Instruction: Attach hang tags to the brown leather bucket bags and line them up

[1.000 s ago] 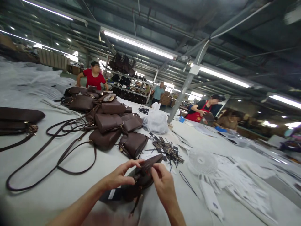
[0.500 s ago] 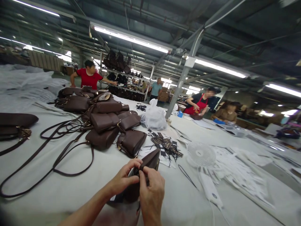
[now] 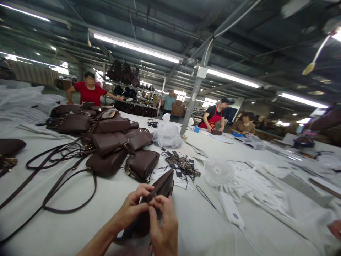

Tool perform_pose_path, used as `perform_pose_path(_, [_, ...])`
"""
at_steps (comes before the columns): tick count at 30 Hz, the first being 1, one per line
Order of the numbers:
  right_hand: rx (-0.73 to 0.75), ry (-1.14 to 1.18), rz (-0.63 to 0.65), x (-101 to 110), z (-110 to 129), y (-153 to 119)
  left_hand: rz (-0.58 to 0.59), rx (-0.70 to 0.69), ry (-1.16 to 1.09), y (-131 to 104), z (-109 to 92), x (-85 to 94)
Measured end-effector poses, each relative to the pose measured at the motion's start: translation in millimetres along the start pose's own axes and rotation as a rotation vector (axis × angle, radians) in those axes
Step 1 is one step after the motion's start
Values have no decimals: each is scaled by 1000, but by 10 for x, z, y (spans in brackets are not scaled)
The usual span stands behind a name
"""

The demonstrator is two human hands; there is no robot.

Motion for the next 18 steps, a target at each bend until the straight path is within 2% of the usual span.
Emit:
perform_pose_path(3, [-60,270,-12,58,-59,17,-5,22,-7,31,9,0])
perform_pose_path(5, [-29,299,-32,154,-31,102,10,27,1,48,-4,-24])
perform_pose_path(6, [-23,267,-3,180,-11,157,15,26,5,52,-17,-34])
perform_pose_path(11, [-155,119,322,99,53,396,44,36,19,58,-90,-39])
perform_pose_path(13, [-89,28,384,88,130,491,54,51,20,67,-77,-25])
perform_pose_path(18, [255,-201,500,22,290,556,30,20,2,107,-6,10])
Point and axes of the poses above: each hand's wrist, its own y-axis towards the middle knuckle, its own x-axis out of the back of the hand, z = x × y, the point moved 8 cm from there along y, towards the middle knuckle, and after that the axes turned 10 degrees about x, right-handed, at the moved point
